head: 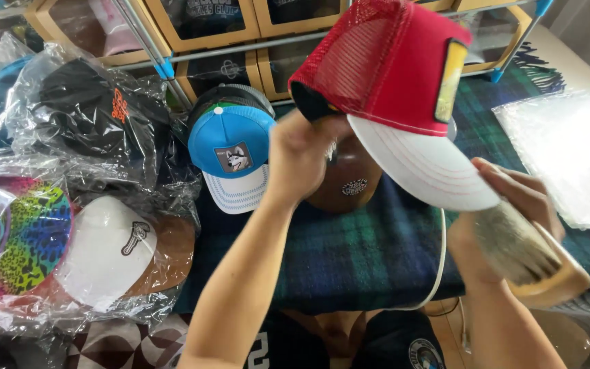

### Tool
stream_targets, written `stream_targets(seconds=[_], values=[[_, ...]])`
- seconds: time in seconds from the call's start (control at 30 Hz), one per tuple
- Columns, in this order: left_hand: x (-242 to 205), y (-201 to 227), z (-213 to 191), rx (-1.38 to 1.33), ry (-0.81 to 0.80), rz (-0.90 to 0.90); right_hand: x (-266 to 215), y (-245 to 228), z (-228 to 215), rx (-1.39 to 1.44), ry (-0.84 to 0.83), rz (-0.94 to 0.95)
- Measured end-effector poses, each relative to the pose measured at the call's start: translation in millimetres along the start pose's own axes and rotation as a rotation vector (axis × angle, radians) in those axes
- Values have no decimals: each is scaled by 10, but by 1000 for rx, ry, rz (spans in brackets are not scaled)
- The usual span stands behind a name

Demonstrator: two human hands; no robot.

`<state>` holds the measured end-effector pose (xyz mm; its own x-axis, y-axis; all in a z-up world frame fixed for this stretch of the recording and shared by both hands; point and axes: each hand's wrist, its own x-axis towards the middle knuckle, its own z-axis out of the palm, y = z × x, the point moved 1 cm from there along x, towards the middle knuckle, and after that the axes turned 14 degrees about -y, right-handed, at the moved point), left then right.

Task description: The person is cleaning and shaping a trucker cap using a handheld steamer and a wooden brush.

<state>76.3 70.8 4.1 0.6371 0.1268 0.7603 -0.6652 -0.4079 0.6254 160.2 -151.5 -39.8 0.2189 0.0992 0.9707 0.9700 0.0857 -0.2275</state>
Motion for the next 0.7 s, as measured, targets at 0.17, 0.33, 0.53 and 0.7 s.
stream_targets(seconds=[0.17,0.33,0.53,0.7], values=[[452,-625,-709,89,95,19,-57,155,-139,-132,-251,-132],[772,-1202,-985,-1,-13,150,-150,437,250,-339,-240,-394],[630,-1748,-1044,72,-115,-72,-184,397,488,-327,-369,-313],[259,-1932,-878,-109,-166,-314,-227,279,407,-295,-491,-260]])
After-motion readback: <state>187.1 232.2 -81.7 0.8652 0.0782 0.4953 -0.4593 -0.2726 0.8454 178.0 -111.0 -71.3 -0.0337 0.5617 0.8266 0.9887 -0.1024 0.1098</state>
